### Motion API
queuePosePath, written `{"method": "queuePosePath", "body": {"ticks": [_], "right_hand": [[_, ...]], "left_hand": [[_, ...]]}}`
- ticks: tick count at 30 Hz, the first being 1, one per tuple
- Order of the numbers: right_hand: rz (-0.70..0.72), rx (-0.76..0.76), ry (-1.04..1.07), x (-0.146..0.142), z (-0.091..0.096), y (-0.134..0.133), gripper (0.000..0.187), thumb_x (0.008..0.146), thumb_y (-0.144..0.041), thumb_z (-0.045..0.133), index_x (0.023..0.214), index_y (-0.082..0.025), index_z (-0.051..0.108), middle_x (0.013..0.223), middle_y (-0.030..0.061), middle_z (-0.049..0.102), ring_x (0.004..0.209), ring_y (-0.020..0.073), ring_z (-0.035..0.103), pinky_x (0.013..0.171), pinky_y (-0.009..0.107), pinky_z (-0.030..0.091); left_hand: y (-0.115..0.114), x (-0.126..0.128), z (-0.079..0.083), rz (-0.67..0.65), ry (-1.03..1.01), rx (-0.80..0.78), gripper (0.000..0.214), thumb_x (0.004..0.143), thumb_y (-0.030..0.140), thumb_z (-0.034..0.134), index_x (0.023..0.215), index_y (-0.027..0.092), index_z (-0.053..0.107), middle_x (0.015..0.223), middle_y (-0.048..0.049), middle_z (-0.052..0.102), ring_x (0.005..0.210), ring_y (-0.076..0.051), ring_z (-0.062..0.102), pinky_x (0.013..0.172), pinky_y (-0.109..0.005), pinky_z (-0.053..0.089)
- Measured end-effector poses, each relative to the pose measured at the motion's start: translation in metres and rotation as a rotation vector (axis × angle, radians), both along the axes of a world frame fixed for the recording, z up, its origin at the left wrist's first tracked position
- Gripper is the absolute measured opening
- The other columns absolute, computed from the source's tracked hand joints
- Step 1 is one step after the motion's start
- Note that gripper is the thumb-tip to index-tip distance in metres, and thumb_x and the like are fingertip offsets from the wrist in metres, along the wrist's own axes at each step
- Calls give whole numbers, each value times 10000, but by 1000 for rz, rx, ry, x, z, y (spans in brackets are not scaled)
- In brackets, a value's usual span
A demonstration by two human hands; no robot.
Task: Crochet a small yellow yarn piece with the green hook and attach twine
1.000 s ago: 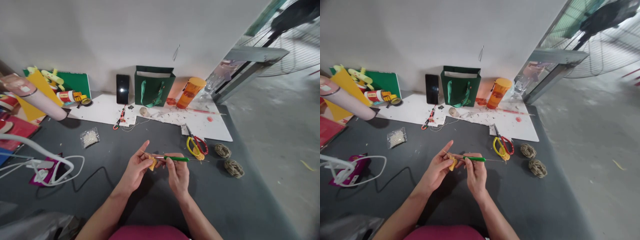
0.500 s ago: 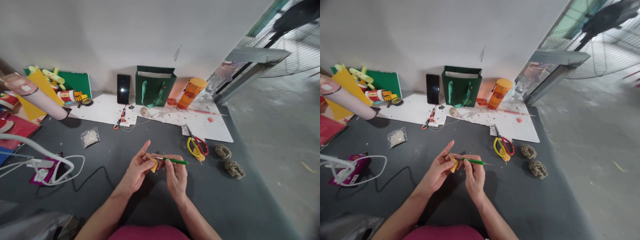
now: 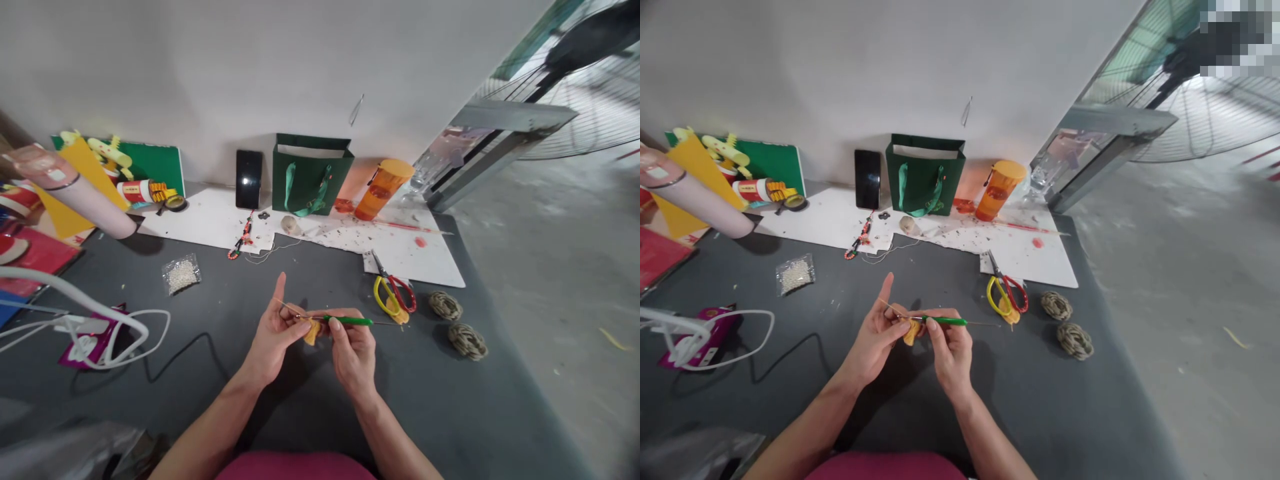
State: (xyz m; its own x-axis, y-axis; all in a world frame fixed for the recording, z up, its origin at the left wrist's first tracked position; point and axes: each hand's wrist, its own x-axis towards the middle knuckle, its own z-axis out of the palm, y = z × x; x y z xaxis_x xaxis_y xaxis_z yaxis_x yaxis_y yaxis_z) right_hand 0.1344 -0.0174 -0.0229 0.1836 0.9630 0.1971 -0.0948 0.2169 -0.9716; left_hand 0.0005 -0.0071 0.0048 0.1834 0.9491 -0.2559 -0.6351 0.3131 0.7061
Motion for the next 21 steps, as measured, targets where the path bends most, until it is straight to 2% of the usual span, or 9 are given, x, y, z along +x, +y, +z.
{"method": "queuePosePath", "body": {"ticks": [4,7,11,13,15,21], "right_hand": [[24,1,54,0,1,1,100,943,-282,573,927,-233,659,837,32,729,664,161,675,589,278,559],[16,47,-50,2,7,2,122,954,-236,545,940,-244,666,847,32,744,660,160,679,578,278,556],[-28,336,-385,3,12,0,207,889,-108,602,1007,-253,692,967,56,770,792,197,711,683,337,558],[-58,424,-466,1,11,-2,254,853,-83,643,1016,-266,710,1039,63,767,856,221,717,725,372,553],[-79,361,-397,-3,8,-3,237,856,-96,650,999,-272,718,1047,66,766,857,227,721,712,377,556],[-52,24,97,-7,2,1,18,860,-233,689,848,-239,702,847,38,777,773,191,717,698,320,559]], "left_hand": [[0,-2,-1,-34,-14,-5,1036,685,156,814,1528,274,224,752,44,640,700,-106,566,695,-261,457],[1,-2,-2,-27,-4,-8,1041,677,150,820,1525,278,231,748,49,638,706,-103,570,703,-255,461],[0,0,-6,13,4,18,1025,696,149,809,1526,283,224,738,53,640,687,-93,572,699,-244,462],[-1,2,-7,25,1,24,1022,700,146,805,1528,269,219,736,52,646,685,-90,577,714,-243,466],[-1,3,-6,28,1,22,1019,702,144,803,1529,258,218,734,50,650,685,-91,581,725,-246,469],[0,2,-2,27,-23,-31,992,663,141,825,1500,269,307,758,51,648,734,-97,601,769,-255,464]]}}
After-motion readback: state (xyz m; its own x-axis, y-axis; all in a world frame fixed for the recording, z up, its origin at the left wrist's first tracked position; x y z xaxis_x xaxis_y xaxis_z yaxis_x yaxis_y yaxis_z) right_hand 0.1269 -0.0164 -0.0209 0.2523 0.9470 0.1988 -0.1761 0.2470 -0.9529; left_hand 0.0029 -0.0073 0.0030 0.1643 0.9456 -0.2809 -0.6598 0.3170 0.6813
